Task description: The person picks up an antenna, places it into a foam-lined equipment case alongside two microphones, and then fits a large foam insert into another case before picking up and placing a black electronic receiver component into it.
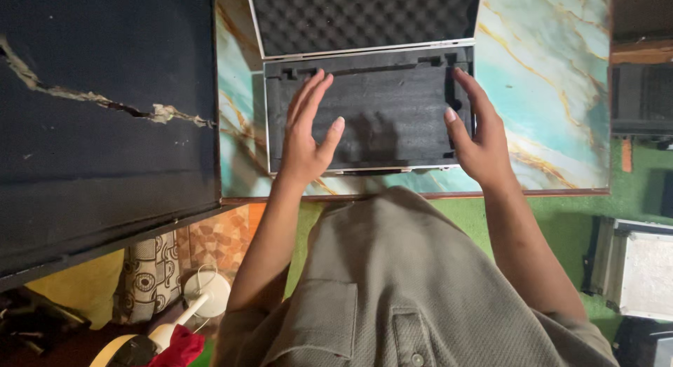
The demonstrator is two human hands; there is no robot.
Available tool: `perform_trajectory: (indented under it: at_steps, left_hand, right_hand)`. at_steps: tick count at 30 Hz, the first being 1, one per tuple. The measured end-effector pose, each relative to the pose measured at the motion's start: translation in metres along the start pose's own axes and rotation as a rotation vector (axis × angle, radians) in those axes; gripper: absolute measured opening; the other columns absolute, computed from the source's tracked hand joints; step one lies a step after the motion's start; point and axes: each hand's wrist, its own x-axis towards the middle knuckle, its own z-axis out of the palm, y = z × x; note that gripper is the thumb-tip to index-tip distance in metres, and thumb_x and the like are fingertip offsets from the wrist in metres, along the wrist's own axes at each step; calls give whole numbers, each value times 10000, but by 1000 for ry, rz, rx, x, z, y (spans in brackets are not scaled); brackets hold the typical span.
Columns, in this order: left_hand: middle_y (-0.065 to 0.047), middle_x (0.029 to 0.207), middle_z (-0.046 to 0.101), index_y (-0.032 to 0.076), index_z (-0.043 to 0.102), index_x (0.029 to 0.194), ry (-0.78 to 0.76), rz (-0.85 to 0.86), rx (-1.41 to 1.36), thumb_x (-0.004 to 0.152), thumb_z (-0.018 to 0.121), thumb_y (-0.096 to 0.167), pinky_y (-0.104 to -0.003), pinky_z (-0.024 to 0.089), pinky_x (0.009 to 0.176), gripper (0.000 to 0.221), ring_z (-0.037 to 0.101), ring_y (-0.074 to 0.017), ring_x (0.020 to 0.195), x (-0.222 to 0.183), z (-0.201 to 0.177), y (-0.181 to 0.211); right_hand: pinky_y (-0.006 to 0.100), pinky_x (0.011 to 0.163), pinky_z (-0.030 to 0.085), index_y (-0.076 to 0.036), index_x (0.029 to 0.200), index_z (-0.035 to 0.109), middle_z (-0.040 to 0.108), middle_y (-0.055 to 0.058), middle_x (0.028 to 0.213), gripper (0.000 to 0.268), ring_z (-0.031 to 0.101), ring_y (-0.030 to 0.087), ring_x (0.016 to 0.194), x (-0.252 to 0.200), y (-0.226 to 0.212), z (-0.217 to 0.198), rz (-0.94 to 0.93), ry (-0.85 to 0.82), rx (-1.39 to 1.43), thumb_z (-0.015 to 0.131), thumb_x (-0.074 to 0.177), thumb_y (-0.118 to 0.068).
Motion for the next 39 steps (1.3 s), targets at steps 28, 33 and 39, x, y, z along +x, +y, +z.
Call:
perform_trajectory:
  at_steps: [28,33,39]
  left_hand:
    - [-4,702,624,8,640,915,-255,3,-221,984,740,89,-226,438,537,146,547,-40,596,40,-38,14]
    - [-2,697,618,12,638,883,-362,84,-270,979,749,107,-232,443,558,174,550,-51,608,48,-20,28]
    - [-19,756,653,10,643,929,-530,176,-368,993,714,84,-250,497,618,121,600,-86,655,53,24,48]
  right_hand:
    - [347,678,506,17,948,663,668,138,825,143,657,250,740,-69,-77,57,139,469,-393,700,990,-115]
    - [355,701,508,11,912,650,663,131,824,151,650,248,759,-109,-93,56,180,620,-415,703,997,-102]
    - [344,746,527,9,983,668,685,120,895,93,674,224,820,-163,-106,47,274,825,-439,698,984,-79]
